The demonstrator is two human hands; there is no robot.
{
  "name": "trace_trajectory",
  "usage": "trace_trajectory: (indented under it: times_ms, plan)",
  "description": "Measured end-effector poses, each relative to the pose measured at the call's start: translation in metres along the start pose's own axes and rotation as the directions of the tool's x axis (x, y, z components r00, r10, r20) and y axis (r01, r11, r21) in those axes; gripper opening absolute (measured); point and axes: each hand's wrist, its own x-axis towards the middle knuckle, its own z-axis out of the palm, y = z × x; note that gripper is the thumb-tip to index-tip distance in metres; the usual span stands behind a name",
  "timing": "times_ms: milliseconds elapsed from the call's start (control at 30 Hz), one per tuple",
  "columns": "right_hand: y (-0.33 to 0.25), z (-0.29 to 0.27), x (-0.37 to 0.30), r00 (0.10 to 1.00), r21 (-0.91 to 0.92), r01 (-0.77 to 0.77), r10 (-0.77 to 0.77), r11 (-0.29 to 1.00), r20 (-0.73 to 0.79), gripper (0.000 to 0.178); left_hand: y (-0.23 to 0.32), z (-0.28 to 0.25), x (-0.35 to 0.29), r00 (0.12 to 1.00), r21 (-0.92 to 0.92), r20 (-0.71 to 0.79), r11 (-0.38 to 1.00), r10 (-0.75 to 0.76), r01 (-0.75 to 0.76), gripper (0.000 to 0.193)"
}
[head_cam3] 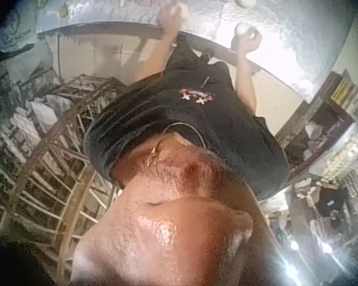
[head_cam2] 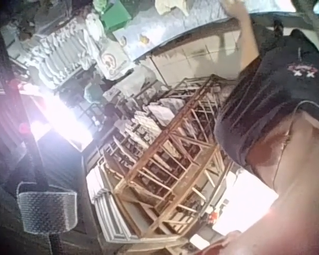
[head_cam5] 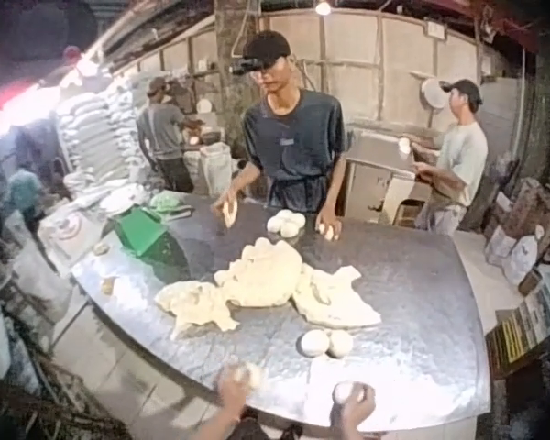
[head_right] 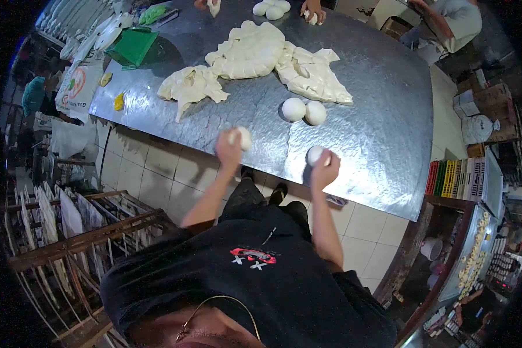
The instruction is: Rolling dough into small balls and placing them onto baking trays.
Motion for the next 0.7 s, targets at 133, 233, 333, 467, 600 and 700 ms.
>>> trace_trajectory:
  times_ms: [133, 233, 333, 467, 600, 700]
  plan:
    - [-0.049, 0.018, -0.034, 0.934, 0.128, 0.050, -0.092, 0.990, 0.344, 0.025, 0.059, 0.013, -0.040, 0.934, 0.019, 0.220, 0.956, 0.281, -0.292, 0.019]
    - [-0.044, 0.014, 0.007, 0.755, -0.153, 0.131, 0.001, 0.979, 0.656, 0.029, 0.071, 0.020, 0.002, 0.757, 0.144, 0.635, 0.939, 0.153, -0.311, 0.021]
    - [-0.020, -0.008, 0.076, 0.841, -0.165, -0.040, 0.122, 0.986, 0.528, 0.035, 0.034, 0.012, 0.042, 0.656, 0.156, 0.754, 0.980, -0.036, -0.125, 0.028]
    - [-0.005, -0.058, 0.078, 0.820, -0.500, 0.220, 0.119, 0.837, 0.560, 0.038, 0.020, -0.012, 0.005, 0.829, 0.196, 0.557, 0.963, 0.046, -0.185, 0.030]
    - [0.001, -0.041, 0.072, 0.675, -0.520, 0.300, 0.207, 0.800, 0.708, 0.040, 0.070, 0.001, 0.025, 0.490, 0.313, 0.858, 0.914, -0.155, -0.257, 0.034]
    - [-0.002, -0.020, 0.102, 0.824, -0.469, 0.229, 0.086, 0.853, 0.560, 0.038, 0.064, 0.016, 0.020, 0.666, 0.211, 0.706, 0.827, 0.240, -0.521, 0.038]
